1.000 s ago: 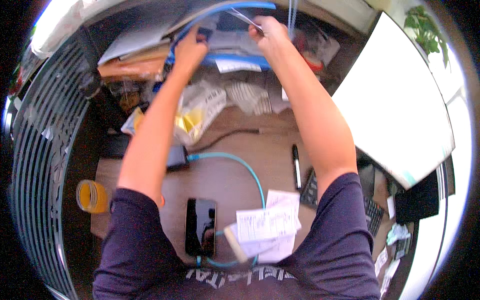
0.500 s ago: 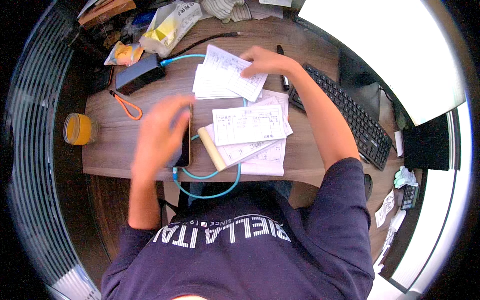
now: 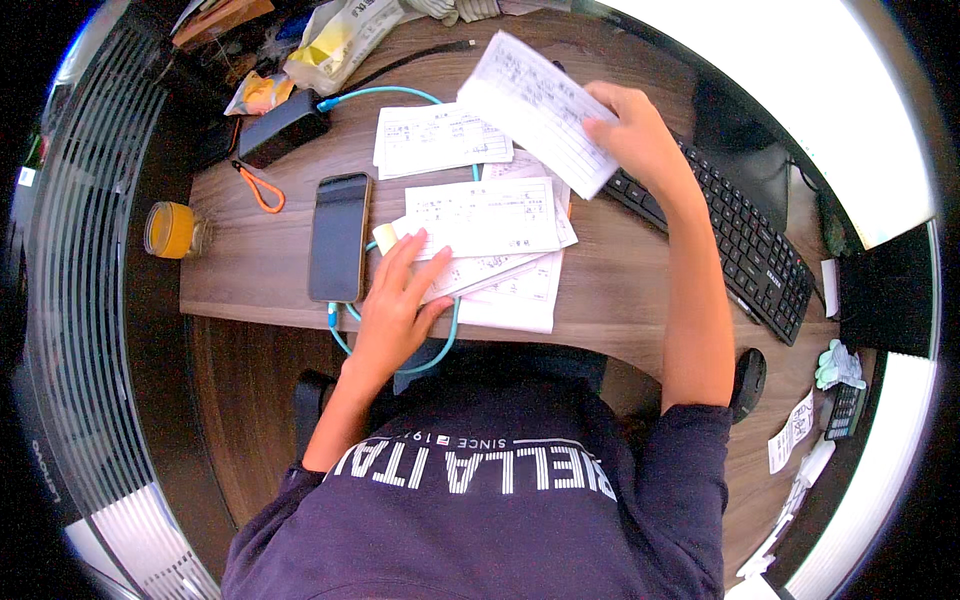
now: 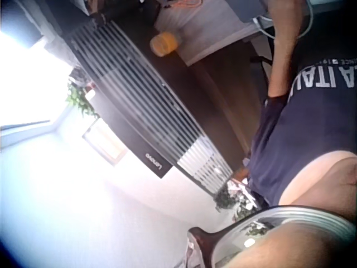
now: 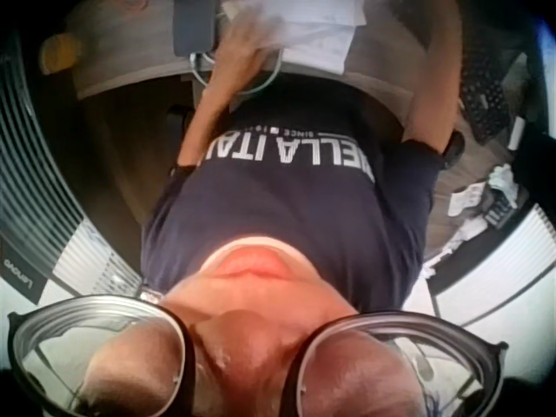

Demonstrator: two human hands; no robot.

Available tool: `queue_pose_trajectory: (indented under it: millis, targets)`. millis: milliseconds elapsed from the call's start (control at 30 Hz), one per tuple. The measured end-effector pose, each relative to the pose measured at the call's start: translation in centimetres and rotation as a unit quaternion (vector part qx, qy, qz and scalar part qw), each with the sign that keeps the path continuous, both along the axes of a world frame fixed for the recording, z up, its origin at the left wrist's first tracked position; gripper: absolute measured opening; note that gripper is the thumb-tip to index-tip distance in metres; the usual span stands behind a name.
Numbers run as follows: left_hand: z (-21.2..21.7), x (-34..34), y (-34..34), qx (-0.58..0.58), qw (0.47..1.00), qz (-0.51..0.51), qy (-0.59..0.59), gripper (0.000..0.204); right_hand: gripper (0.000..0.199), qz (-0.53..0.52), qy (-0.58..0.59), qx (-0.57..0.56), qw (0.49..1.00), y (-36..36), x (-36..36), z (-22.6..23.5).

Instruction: The person takes papers out of a blue folder on a shelf and spreads them on the desk. They pick up the papers by hand to look at them, organize them into different stacks, and finally put them back into the folder.

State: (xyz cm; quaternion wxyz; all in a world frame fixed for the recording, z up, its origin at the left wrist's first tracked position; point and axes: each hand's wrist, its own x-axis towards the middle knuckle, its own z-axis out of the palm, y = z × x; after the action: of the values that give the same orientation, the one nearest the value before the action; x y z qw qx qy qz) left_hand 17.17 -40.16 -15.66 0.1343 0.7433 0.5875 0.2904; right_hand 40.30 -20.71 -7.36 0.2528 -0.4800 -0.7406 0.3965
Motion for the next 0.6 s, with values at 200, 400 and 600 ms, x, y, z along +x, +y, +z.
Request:
queue_pose_trajectory:
  millis: [200,400,600]
  targets:
    - [-0.1,-1.0,-0.2,0.029,0.999,0.007,-0.025,0.063,0.026,0.033,0.011,-0.018,0.999,-1.5,1.9,-1.7]
    - [-0.3,-2.0,0.1,0.054,0.997,0.044,-0.045,0.061,0.030,0.070,0.021,-0.082,0.994,-2.6,2.1,-2.3]
    - [-0.2,-3.8,0.3,0.050,0.989,0.125,-0.065,0.053,0.031,0.092,-0.015,-0.096,0.991,-3.7,3.2,-2.1]
